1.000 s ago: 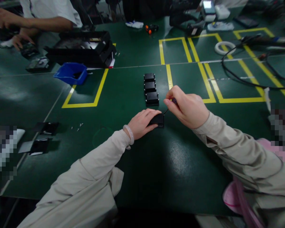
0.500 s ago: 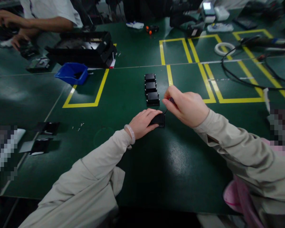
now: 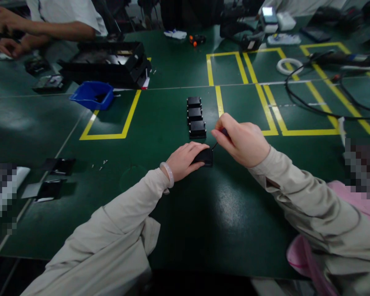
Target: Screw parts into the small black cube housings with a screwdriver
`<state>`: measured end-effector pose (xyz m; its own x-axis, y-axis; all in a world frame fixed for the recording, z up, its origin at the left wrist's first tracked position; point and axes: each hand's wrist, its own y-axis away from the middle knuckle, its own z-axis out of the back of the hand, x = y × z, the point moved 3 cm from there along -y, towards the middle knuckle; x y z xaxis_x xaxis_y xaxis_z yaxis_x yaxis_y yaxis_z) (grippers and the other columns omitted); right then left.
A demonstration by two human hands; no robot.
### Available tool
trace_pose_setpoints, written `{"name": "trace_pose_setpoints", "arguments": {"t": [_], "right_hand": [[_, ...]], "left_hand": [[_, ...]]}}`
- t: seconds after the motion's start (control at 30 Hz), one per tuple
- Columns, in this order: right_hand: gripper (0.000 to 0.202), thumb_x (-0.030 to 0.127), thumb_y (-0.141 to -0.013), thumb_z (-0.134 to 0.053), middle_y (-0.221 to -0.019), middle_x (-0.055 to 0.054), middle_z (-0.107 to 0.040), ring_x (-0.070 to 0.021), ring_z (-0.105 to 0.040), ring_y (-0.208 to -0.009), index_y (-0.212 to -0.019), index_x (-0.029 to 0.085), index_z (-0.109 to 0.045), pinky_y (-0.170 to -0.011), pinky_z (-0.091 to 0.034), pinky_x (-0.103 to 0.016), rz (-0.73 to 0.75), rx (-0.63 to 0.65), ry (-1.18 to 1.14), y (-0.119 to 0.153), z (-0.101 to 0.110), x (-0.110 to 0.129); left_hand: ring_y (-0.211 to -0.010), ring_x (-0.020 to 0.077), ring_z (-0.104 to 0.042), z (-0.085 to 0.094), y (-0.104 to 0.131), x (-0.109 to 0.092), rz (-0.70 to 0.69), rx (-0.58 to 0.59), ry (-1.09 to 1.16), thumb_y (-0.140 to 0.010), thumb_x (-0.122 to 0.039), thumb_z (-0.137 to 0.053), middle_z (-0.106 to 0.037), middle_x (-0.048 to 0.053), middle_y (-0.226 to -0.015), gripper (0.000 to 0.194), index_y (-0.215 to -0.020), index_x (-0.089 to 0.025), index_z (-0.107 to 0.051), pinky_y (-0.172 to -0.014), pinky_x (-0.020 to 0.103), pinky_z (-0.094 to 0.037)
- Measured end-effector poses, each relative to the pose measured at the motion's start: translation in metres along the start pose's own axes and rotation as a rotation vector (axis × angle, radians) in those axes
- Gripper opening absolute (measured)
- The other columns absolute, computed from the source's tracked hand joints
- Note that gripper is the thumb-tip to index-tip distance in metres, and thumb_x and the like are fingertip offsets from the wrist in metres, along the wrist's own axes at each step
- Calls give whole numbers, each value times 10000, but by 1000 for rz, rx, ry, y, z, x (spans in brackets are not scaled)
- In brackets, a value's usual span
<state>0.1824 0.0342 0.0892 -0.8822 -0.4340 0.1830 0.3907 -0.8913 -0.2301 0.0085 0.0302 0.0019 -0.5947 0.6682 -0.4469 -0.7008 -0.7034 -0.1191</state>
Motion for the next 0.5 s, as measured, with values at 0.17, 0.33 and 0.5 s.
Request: {"name": "trace_pose_setpoints", "arguments": {"t": [0.17, 0.33, 0.5], "right_hand": [[280, 373, -955, -393, -684, -26, -633, -168, -588, -570, -999, 161, -570, -570, -316, -266, 9, -6, -37, 0, 0, -2], [302, 385, -959, -374, -683, -25, -626, -163, -581, -568, -1001, 159, -570, -575, -327, -264, 20, -11, -49, 1, -2, -3], [313, 391, -962, -366, -689, -29, -627, -165, -586, -577, -1010, 157, -569, -583, -336, -265, 13, 5, -59, 2, -2, -3]], "left_hand": [[-1179, 266, -517, 1, 0, -1, 6, 2, 4, -936, -332, -544, -531, 118, -1317, 459, -1351, -170, -436, -1030, 444, -429], [-1181, 267, -516, 0, -1, 0, -5, 0, 9, -938, -344, -539, -533, 121, -1311, 462, -1352, -167, -436, -1029, 442, -430], [-1176, 266, -519, 0, -1, 0, -3, 1, 15, -938, -345, -539, -534, 117, -1310, 455, -1348, -179, -438, -1030, 445, -429]]}}
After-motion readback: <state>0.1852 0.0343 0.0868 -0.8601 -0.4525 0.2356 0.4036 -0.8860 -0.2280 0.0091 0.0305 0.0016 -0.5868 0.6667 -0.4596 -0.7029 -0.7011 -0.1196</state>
